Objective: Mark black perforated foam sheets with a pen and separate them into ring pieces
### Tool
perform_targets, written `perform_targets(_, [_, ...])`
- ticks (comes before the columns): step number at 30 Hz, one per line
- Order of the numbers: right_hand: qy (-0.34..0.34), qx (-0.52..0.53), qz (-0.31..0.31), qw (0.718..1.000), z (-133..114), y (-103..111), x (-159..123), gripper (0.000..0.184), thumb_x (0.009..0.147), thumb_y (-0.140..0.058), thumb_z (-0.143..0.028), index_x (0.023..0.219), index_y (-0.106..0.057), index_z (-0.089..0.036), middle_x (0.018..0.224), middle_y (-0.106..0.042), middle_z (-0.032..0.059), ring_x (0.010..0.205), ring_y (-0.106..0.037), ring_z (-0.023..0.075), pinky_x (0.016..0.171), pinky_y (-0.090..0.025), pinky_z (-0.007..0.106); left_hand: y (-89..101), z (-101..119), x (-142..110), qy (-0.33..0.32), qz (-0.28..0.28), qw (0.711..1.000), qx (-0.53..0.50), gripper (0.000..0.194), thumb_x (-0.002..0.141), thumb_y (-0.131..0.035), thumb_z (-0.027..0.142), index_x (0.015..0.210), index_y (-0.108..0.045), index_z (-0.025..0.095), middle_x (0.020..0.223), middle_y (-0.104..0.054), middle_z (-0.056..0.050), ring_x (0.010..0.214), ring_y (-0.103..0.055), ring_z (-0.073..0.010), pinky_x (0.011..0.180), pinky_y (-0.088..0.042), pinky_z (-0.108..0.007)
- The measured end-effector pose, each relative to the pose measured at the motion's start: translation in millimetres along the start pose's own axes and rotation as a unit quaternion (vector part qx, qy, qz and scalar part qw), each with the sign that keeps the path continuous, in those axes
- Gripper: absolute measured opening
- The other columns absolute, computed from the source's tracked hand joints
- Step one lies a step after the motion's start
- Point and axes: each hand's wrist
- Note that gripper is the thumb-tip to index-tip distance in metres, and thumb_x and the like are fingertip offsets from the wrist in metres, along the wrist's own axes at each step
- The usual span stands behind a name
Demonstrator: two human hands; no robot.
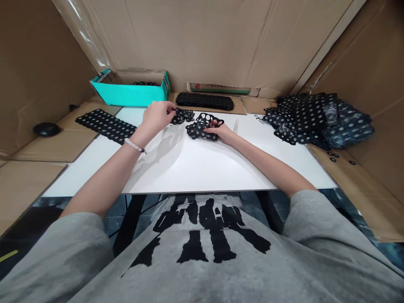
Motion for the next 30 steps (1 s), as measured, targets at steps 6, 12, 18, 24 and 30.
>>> perform_targets(6, [0.013,0.008,-0.046,0.999,-6,-3,-8,0.043,0.047,-0.091,-0.031,0.075,-0.062,-0.019,0.074,-0.064,-0.0053,0.082,-0.061,0.0149,0.090,-0.051,0.034,-22.3,16,-5,-0.096,-0.037,0.990,-0.095,0.031,0.083,-0.067,0.032,0.110,-0.078,0.019,0.109,-0.075,-0.009,0.101,-0.064,-0.0280,0.096,-0.046,-0.036])
perform_targets(12, [0.023,0.024,-0.075,0.997,-12,-1,-11,0.042,0.051,-0.090,-0.032,0.084,-0.068,-0.018,0.071,-0.061,-0.0058,0.080,-0.061,0.0143,0.085,-0.050,0.030,-55.0,48,-7,-0.148,-0.106,0.976,-0.117,0.029,0.070,-0.081,0.042,0.088,-0.080,0.019,0.088,-0.076,-0.007,0.087,-0.067,-0.0268,0.084,-0.049,-0.034])
perform_targets(18, [0.016,-0.008,-0.040,0.999,-10,-5,-6,0.034,0.053,-0.084,-0.028,0.078,-0.064,-0.019,0.070,-0.061,-0.0055,0.067,-0.053,0.0115,0.068,-0.046,0.027,-73.3,43,-9,-0.064,-0.100,0.959,-0.256,0.034,0.064,-0.086,0.037,0.089,-0.076,0.017,0.080,-0.076,-0.007,0.076,-0.069,-0.0231,0.076,-0.053,-0.033])
perform_targets(24, [-0.015,-0.034,-0.022,0.999,-10,-10,-6,0.024,0.057,-0.080,-0.026,0.066,-0.059,-0.019,0.064,-0.059,-0.0051,0.064,-0.050,0.0111,0.066,-0.045,0.027,-64.6,29,-3,-0.050,-0.127,0.945,-0.296,0.052,0.054,-0.092,0.036,0.098,-0.073,0.015,0.083,-0.078,-0.009,0.081,-0.073,-0.0250,0.074,-0.052,-0.031])
perform_targets(30, [0.009,-0.013,-0.053,0.998,-14,-10,-12,0.037,0.053,-0.087,-0.036,0.079,-0.068,-0.017,0.069,-0.063,-0.0042,0.075,-0.057,0.0139,0.079,-0.048,0.030,-65.9,21,-2,-0.134,-0.130,0.942,-0.278,0.053,0.064,-0.084,0.041,0.108,-0.071,0.015,0.091,-0.078,-0.009,0.089,-0.072,-0.0255,0.085,-0.050,-0.036])
Point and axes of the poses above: each hand's wrist, its own x-axis towards the middle knuckle, its own y-axis out of the back of the hand, z = x × y
